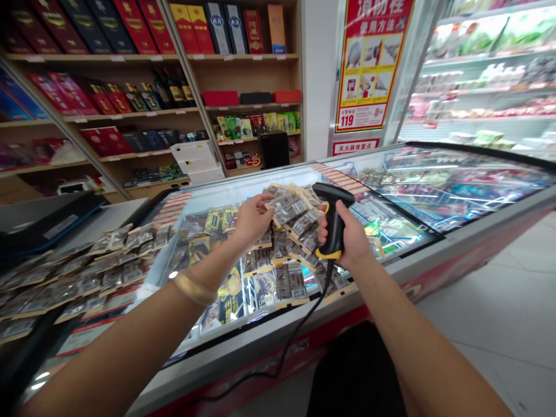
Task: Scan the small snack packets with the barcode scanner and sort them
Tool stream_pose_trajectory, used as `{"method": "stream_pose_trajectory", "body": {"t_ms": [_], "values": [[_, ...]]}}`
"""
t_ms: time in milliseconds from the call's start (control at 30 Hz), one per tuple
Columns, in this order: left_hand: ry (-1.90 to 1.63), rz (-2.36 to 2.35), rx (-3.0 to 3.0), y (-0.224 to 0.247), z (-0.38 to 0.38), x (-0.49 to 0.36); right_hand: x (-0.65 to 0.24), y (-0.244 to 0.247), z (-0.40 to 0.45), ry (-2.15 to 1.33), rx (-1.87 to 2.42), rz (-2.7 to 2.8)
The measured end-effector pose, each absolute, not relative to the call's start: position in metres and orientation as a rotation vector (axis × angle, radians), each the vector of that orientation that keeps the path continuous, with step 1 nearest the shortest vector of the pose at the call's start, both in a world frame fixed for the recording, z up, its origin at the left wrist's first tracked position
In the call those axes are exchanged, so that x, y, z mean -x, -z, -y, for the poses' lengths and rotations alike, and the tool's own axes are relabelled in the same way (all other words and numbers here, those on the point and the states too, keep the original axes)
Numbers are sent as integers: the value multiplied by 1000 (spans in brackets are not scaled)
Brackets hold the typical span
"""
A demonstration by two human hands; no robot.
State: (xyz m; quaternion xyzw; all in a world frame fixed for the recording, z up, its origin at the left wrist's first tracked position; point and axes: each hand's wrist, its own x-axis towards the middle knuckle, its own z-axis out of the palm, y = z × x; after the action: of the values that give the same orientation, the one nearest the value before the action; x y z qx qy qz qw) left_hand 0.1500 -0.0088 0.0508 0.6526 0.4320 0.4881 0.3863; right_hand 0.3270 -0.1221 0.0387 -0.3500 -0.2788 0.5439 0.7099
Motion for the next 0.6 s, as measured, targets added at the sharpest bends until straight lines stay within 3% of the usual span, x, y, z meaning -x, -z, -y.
{"method": "stream_pose_trajectory", "body": {"t_ms": [133, 267, 400, 600], "values": [[-1285, -1203, -2223, -39, 14, -149, -317, -37, 109, -1248, 748, 612], [-967, -1244, -2615, -33, 23, -148, -302, -40, 94, -1292, 766, 595], [-698, -1301, -2674, -31, 29, -147, -295, -44, 88, -1314, 806, 536], [-701, -1314, -2667, -35, 35, -138, -293, -50, 97, -1292, 827, 510]]}}
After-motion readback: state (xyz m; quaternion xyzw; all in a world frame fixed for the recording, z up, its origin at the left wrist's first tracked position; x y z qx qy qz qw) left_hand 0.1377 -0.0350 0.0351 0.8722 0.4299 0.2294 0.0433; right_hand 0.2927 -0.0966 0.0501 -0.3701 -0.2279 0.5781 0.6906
